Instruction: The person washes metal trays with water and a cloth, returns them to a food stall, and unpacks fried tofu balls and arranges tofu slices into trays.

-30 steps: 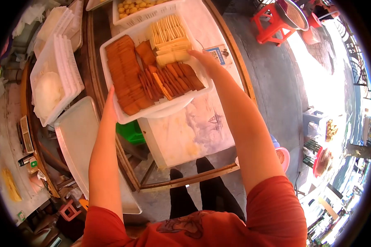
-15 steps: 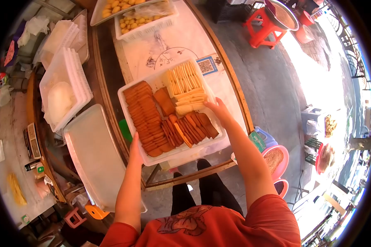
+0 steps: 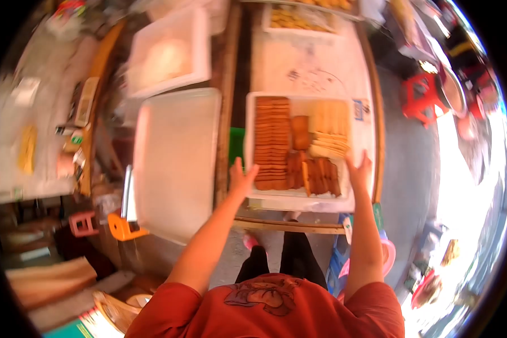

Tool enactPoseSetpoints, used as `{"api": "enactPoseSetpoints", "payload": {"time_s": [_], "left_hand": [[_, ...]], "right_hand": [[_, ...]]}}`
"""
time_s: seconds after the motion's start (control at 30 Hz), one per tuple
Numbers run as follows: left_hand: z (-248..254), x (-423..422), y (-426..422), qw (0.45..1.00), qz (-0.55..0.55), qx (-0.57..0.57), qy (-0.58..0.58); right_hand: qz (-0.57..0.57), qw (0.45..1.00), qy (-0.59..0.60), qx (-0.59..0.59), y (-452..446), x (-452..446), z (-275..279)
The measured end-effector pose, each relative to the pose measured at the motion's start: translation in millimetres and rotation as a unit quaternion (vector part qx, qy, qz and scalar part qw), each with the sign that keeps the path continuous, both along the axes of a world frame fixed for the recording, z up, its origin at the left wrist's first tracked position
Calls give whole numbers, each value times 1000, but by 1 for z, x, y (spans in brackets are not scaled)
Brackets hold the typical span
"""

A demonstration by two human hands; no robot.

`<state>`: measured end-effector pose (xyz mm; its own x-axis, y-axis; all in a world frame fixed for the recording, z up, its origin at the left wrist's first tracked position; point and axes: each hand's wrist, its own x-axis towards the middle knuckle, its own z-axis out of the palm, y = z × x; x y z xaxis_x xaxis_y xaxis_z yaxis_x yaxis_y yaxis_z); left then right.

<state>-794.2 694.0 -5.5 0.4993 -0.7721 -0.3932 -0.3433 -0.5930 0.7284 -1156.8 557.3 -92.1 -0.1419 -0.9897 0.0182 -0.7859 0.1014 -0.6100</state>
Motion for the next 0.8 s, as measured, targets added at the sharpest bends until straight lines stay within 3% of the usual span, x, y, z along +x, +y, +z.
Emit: {"api": "enactPoseSetpoints", "payload": {"time_s": [0.17,0.27,0.33,0.4,0.47,0.53,0.6,0.67,0.73,0.8], "left_hand": [[71,8,106,952,-120,-200,-196],[77,32,206,939,-92,-194,-267],[66,47,287,947,-15,-178,-268],[55,64,376,941,23,-160,-297],[55,65,472,918,77,-64,-384],[38,63,579,930,210,-89,-288],[51,48,663,893,268,-75,-355],[48,16,754,877,379,-6,-295],[64,-23,819,860,491,62,-125],[65,-62,862,807,577,111,-49]], "right_hand": [[41,990,-18,-133,51,59,98],[128,973,-22,-190,105,115,122],[223,952,-30,-208,155,161,143],[294,936,-92,-170,215,203,146],[320,933,-114,-121,289,245,143],[435,885,-128,-104,360,275,141],[530,827,-146,-122,431,301,133],[625,765,-115,-103,495,317,125],[724,686,-73,-14,546,328,114],[793,607,-23,51,584,344,105]]}}
